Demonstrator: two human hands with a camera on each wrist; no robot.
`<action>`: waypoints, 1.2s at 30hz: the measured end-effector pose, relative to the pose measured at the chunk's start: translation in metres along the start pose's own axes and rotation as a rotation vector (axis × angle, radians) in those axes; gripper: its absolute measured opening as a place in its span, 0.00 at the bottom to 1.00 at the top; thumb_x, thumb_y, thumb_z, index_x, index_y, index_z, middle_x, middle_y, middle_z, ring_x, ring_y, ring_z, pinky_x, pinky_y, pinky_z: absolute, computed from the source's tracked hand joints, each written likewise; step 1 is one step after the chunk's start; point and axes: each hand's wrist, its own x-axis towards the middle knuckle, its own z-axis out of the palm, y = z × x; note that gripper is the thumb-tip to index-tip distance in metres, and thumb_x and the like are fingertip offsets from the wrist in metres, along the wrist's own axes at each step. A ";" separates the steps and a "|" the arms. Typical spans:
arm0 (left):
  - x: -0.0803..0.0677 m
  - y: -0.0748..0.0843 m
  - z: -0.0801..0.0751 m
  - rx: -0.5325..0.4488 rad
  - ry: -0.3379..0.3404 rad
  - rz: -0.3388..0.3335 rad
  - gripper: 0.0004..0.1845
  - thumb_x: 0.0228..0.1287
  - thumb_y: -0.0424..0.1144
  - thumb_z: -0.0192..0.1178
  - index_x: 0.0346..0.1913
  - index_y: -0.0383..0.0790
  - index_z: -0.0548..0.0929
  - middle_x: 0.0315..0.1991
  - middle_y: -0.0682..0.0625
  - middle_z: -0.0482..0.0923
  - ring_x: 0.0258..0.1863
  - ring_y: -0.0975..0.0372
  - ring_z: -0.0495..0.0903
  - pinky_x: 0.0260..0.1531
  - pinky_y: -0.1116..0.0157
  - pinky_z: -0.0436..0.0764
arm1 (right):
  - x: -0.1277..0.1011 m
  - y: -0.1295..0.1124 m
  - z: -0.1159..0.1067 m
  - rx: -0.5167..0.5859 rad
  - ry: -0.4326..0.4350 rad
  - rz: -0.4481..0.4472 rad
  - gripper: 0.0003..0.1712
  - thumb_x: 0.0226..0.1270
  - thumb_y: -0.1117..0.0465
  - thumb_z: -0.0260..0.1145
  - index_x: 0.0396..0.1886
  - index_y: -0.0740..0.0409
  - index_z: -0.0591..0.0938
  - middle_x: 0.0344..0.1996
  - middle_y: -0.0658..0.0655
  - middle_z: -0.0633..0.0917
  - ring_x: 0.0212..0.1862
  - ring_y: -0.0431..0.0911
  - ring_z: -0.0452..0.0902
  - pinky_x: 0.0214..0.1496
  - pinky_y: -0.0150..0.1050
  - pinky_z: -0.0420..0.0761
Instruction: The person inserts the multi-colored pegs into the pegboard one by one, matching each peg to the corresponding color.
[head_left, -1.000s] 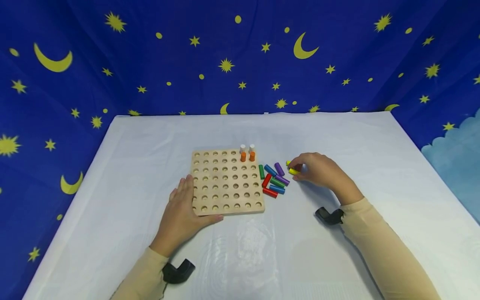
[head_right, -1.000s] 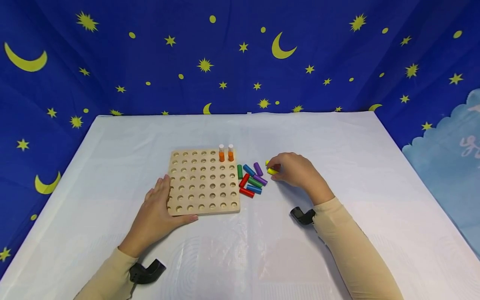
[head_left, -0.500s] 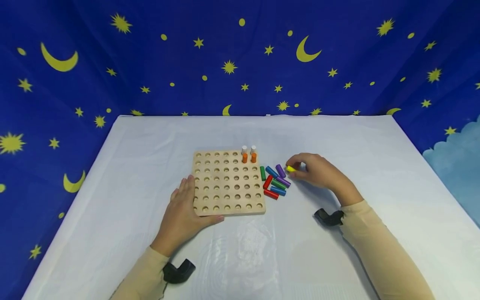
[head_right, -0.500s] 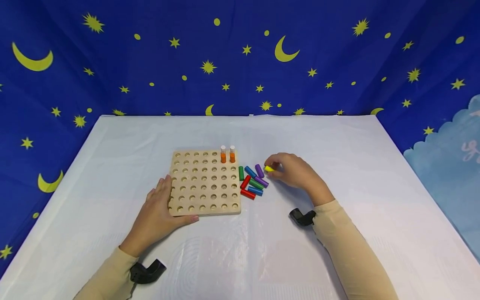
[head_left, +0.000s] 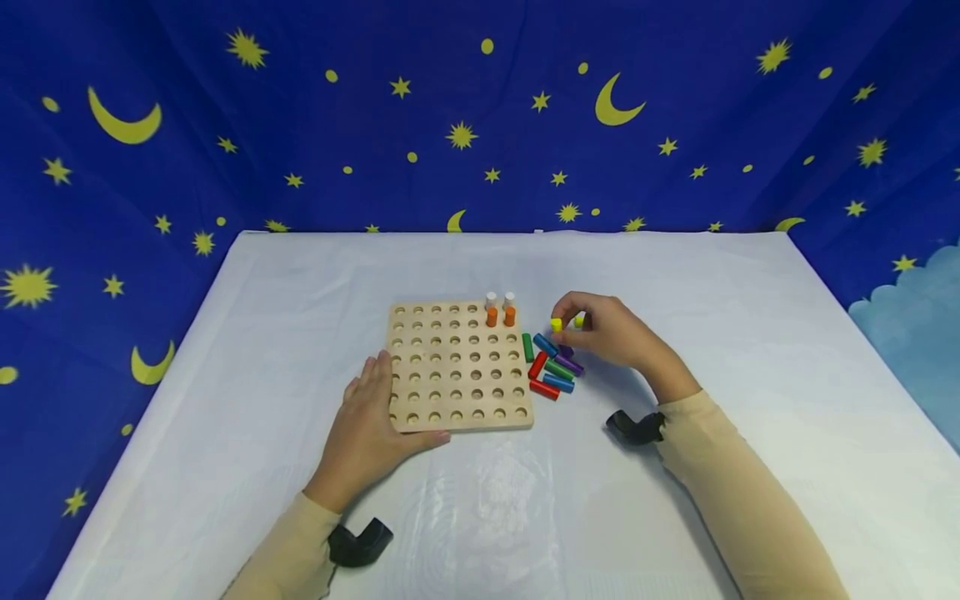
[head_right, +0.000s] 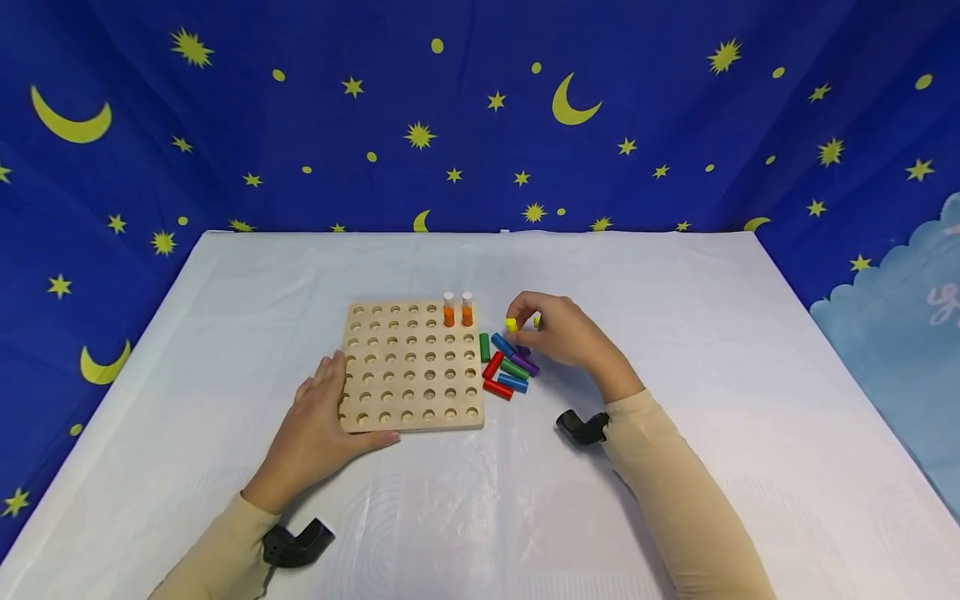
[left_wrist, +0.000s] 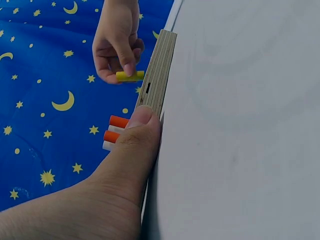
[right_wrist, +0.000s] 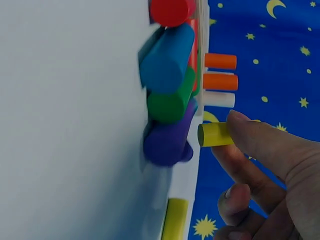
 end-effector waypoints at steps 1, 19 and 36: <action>0.000 0.000 0.000 0.000 0.000 0.001 0.78 0.35 0.76 0.71 0.79 0.34 0.40 0.80 0.37 0.42 0.80 0.44 0.43 0.79 0.45 0.45 | 0.001 -0.001 0.000 0.008 0.001 0.003 0.10 0.63 0.57 0.72 0.42 0.48 0.81 0.41 0.51 0.85 0.31 0.48 0.74 0.33 0.38 0.77; 0.000 0.000 0.000 0.001 0.008 0.011 0.78 0.35 0.76 0.71 0.79 0.33 0.42 0.80 0.36 0.42 0.80 0.44 0.43 0.79 0.46 0.45 | 0.021 -0.029 0.020 0.101 0.043 -0.028 0.11 0.61 0.56 0.74 0.41 0.49 0.83 0.40 0.51 0.85 0.29 0.48 0.72 0.29 0.37 0.74; 0.001 0.000 0.000 0.011 0.002 0.005 0.78 0.35 0.76 0.71 0.79 0.34 0.41 0.80 0.36 0.42 0.80 0.44 0.43 0.79 0.47 0.45 | 0.031 -0.044 0.042 0.072 0.075 -0.087 0.11 0.60 0.55 0.76 0.40 0.49 0.85 0.37 0.48 0.88 0.34 0.45 0.78 0.34 0.38 0.78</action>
